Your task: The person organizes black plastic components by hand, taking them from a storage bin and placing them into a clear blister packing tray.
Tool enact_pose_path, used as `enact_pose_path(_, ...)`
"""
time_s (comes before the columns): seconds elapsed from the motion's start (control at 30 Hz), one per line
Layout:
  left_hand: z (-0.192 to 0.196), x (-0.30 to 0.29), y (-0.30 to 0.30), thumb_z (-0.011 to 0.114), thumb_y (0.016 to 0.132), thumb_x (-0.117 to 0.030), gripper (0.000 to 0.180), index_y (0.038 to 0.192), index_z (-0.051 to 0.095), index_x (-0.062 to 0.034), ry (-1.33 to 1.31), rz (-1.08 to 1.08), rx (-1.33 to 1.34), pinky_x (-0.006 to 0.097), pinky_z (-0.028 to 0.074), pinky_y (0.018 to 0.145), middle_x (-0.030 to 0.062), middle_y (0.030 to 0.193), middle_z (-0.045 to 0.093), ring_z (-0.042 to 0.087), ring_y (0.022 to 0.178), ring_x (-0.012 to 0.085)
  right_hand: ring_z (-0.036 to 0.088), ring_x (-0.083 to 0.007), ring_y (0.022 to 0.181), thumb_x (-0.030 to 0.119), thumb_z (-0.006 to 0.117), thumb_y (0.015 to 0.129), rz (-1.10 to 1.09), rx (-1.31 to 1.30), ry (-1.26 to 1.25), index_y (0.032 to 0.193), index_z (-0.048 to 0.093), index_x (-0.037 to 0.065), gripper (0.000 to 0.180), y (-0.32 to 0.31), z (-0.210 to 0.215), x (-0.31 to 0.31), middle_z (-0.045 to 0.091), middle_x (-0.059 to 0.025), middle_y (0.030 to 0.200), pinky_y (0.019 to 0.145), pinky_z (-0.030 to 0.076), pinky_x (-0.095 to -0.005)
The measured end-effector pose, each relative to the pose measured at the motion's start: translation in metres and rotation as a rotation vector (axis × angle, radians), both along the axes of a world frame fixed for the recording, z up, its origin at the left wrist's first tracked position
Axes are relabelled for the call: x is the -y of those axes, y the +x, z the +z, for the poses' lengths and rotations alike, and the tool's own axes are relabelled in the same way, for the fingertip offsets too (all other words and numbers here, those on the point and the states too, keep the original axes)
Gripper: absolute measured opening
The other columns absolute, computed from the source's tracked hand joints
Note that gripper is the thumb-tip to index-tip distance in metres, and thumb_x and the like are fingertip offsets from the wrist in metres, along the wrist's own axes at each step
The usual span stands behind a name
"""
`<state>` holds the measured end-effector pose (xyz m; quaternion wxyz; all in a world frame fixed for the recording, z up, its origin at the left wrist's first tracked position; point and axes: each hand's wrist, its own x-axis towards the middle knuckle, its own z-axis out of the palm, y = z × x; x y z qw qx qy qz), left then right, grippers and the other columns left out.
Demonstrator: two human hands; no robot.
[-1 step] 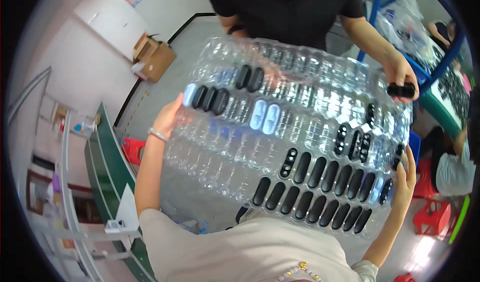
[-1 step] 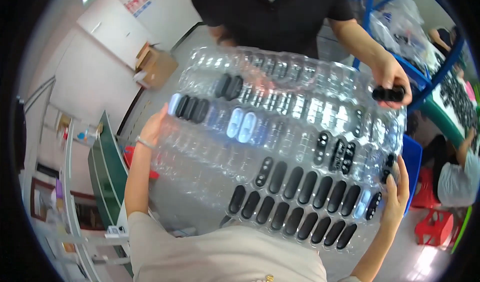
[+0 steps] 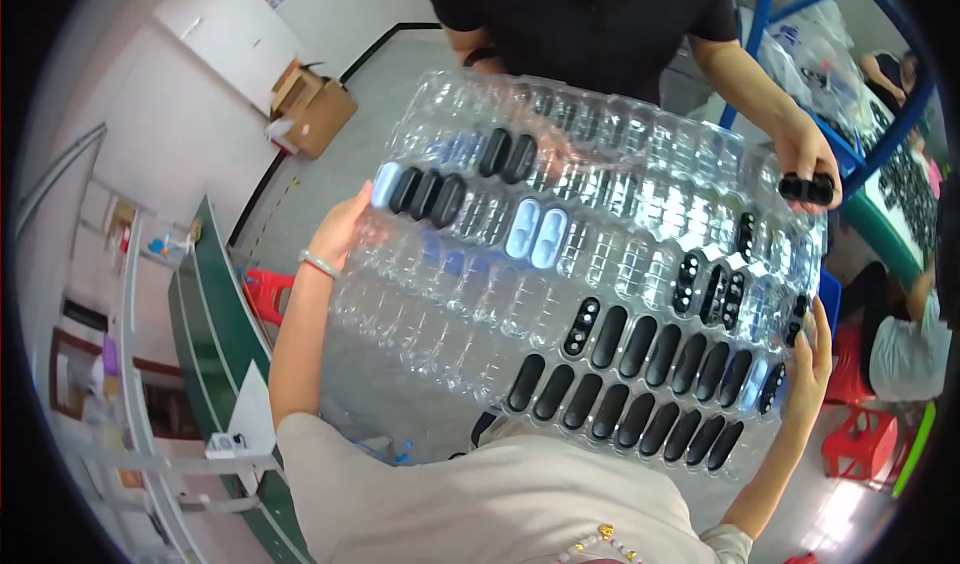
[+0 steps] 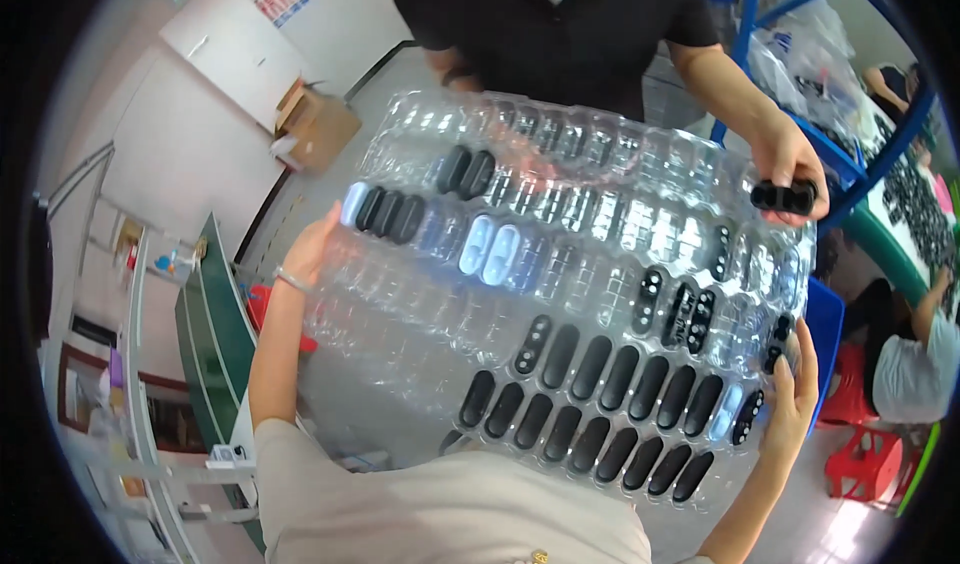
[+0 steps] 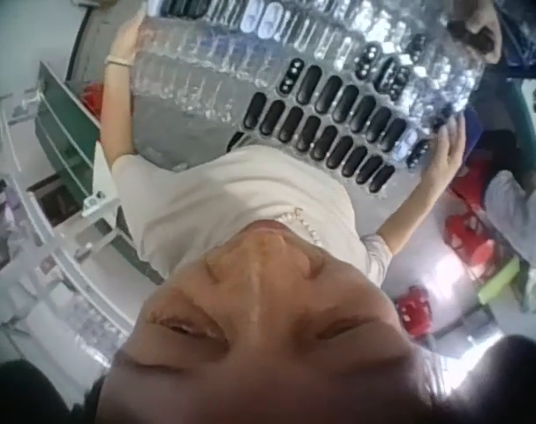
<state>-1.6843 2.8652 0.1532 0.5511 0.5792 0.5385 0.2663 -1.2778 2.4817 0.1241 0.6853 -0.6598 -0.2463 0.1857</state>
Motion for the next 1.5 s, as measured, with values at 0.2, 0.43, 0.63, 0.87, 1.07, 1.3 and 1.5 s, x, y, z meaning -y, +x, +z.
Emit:
enact_pose_path(0.2,-0.006,-0.002,-0.002,0.045,0.082,-0.05,0.052,0.083,0.054,0.0007,0.019,-0.029,0.066,0.025,0.045,0.054,0.0121,0.072,0.059,0.057,0.059,0.0161,0.044,0.0018,0.074,0.009,0.047,0.082,-0.012,0.107,-0.029,0.126,0.036,0.005,0.045,0.0,-0.004,0.003,0.04,-0.0024,0.125,0.052,0.03,-0.0091)
enact_pose_path(0.43,-0.009,0.0,-0.006,0.045,0.082,-0.049,0.05,0.082,0.054,0.0005,0.01,-0.054,0.059,0.024,0.043,0.052,0.0121,0.071,0.058,0.056,0.057,0.0158,0.03,0.0041,0.056,0.01,0.049,0.082,-0.034,0.107,-0.053,0.125,0.038,0.007,0.044,-0.003,-0.001,-0.001,0.042,-0.0007,0.121,0.044,0.022,-0.0096)
enact_pose_path(0.63,-0.006,0.001,-0.004,0.049,0.08,-0.048,0.045,0.084,0.056,-0.0037,-0.013,-0.046,0.06,0.026,0.046,0.059,0.0061,0.071,0.057,0.056,0.062,0.0142,0.045,-0.0031,0.078,0.008,0.048,0.083,0.019,0.052,-0.013,0.125,0.037,0.004,0.044,-0.002,0.001,0.001,0.043,-0.008,0.121,0.063,0.036,-0.0149)
enact_pose_path(0.87,-0.008,0.001,-0.001,0.046,0.083,-0.046,0.043,0.084,0.056,-0.005,-0.027,-0.054,0.113,0.024,0.044,0.055,0.0051,0.069,0.057,0.055,0.06,0.0123,0.027,0.0034,0.053,0.009,0.047,0.083,-0.023,0.073,-0.035,0.126,0.037,0.008,0.043,-0.002,0.0,0.001,0.051,0.0046,0.104,0.046,0.022,-0.0103)
enact_pose_path(1.07,-0.007,0.002,0.0,0.045,0.082,-0.048,0.044,0.084,0.055,-0.0053,-0.043,-0.061,0.114,0.023,0.043,0.055,0.0045,0.067,0.056,0.054,0.058,0.0123,0.049,-0.0088,0.093,0.008,0.049,0.082,-0.008,-0.001,-0.025,0.124,0.038,0.003,0.043,-0.005,0.006,0.006,0.047,-0.0067,0.116,0.077,0.04,-0.0201)
enact_pose_path(1.3,-0.007,0.002,0.001,0.045,0.081,-0.051,0.049,0.079,0.054,-0.0034,-0.011,-0.064,0.063,0.023,0.042,0.052,0.0082,0.067,0.056,0.055,0.057,0.0145,0.033,0.0021,0.058,0.011,0.051,0.082,-0.016,0.006,-0.04,0.123,0.041,0.007,0.043,-0.006,0.008,0.008,0.052,0.0032,0.098,0.047,0.025,-0.0114)
enact_pose_path(1.5,-0.005,0.006,-0.001,0.047,0.08,-0.05,0.047,0.078,0.054,-0.0033,-0.013,-0.062,0.067,0.023,0.042,0.051,0.0085,0.067,0.057,0.055,0.056,0.0145,0.031,0.003,0.056,0.01,0.05,0.083,0.021,-0.023,-0.026,0.124,0.04,0.008,0.042,-0.003,0.007,0.009,0.049,0.006,0.087,0.045,0.024,-0.0116)
